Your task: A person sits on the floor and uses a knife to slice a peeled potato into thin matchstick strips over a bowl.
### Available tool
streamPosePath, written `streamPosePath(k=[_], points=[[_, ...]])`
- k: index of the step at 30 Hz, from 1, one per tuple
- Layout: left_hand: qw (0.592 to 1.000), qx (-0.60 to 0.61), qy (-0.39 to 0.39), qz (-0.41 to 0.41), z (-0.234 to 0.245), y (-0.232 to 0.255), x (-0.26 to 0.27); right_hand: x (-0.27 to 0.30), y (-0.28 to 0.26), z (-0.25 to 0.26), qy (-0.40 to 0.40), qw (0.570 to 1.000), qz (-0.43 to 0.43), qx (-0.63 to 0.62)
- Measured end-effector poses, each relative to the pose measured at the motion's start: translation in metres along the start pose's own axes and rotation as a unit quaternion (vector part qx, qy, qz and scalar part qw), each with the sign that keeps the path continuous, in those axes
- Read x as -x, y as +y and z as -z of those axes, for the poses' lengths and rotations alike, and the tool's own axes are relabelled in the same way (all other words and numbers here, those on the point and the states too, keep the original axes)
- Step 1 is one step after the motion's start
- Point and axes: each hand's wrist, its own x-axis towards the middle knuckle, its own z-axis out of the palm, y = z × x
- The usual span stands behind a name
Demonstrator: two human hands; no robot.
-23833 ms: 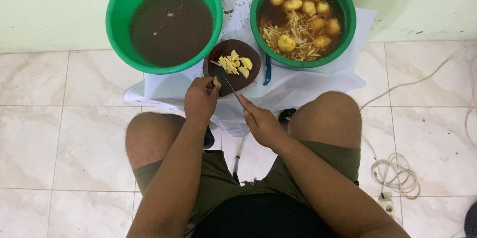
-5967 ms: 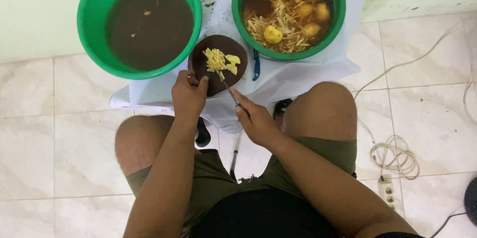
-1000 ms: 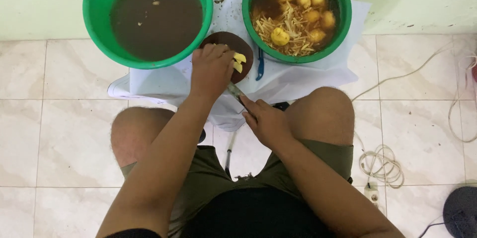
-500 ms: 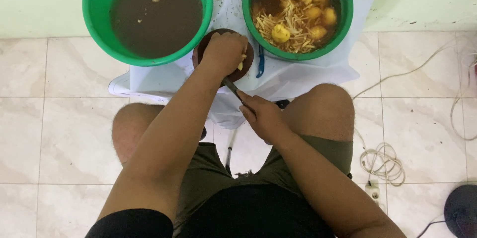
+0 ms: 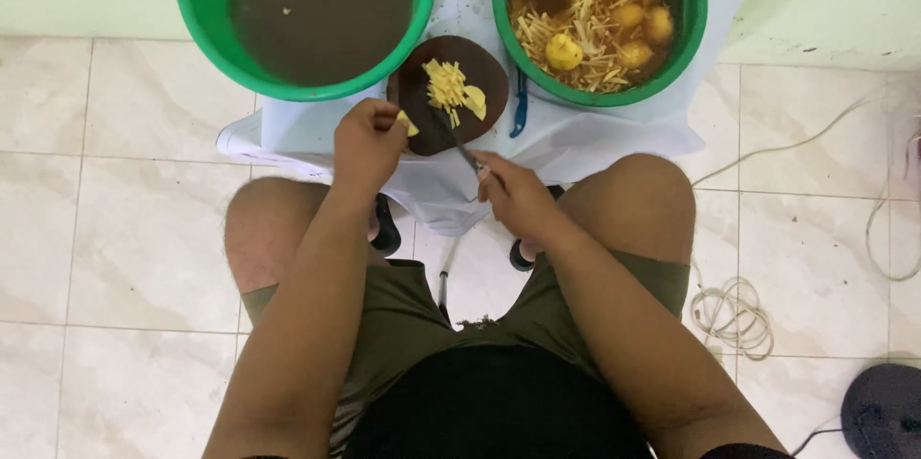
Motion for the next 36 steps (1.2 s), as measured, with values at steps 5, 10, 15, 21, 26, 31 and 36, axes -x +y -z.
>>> streamPosePath(k=[5,10,15,21,26,31,36], points=[[0.999,-0.006,-0.038,-0.014,-0.010,0.014,0.001,0.002,-0.009,0.002,0.033,0.999,0.001,0.001],[0.980,-0.105,0.005,-0.168,0.003,0.025,0.023,0.021,-0.012,-0.008,0.047,0.998,0.051,0.008],[0.970,-0.140,0.028,-0.199,-0.003,0.018,0.018,0.027,-0.024,-0.016,0.024,0.997,0.072,0.012],[0.974,-0.107,0.033,-0.195,-0.008,0.014,0.016,0.023,-0.007,-0.020,0.009,0.995,0.090,0.047],[0.973,-0.107,0.036,-0.200,-0.008,0.011,0.016,0.021,-0.015,-0.020,-0.013,0.995,0.074,0.066],[0.975,-0.096,0.036,-0.197,-0.009,0.009,0.017,0.024,-0.024,-0.022,0.009,0.990,0.072,0.120],[0.971,-0.108,0.045,-0.210,-0.009,0.009,0.018,0.016,-0.040,-0.025,0.016,0.986,0.077,0.148]])
